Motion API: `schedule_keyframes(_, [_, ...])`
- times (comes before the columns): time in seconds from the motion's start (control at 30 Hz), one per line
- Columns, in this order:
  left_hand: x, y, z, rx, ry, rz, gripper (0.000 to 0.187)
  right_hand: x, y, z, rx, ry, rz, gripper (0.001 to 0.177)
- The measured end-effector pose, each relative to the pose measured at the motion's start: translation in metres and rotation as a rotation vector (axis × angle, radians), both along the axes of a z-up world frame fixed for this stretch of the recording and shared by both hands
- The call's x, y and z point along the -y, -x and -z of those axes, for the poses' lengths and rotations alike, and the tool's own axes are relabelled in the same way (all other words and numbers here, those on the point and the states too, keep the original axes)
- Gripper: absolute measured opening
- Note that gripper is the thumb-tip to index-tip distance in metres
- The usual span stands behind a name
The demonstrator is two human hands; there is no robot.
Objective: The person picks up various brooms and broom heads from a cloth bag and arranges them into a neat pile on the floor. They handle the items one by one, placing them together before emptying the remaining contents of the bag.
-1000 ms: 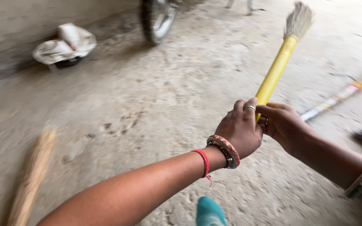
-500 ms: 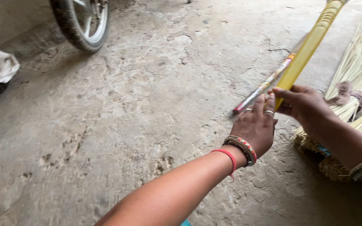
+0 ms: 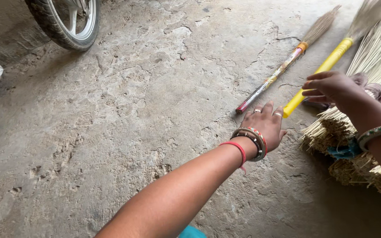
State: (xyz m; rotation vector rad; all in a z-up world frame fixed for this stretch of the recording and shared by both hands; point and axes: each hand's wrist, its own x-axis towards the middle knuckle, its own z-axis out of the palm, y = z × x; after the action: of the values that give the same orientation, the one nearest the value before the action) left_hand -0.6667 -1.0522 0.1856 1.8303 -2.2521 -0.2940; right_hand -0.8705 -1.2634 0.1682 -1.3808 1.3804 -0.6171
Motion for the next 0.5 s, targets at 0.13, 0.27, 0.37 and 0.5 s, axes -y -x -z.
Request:
schedule_keyframes(0.13, [0.009,0.0,-0.011,-0.108,-0.077,-0.049,0.071,-0.013,-0.011,0.005,-0.061,-0.008,-0.022,0.045])
schedule_keyframes(0.27, [0.02,0.01,-0.021,-0.088,-0.011,-0.044,0.078,-0.012,-0.012,0.008,-0.097,0.011,-0.007,0.049])
schedule_keyframes(0.37, [0.026,0.013,-0.025,-0.064,0.023,0.006,0.087,-0.005,-0.004,0.013,-0.072,0.039,0.008,0.053])
schedule_keyframes(0.5, [0.031,0.011,-0.019,-0.005,0.054,0.054,0.09,-0.003,0.006,0.019,-0.103,0.085,0.026,0.054])
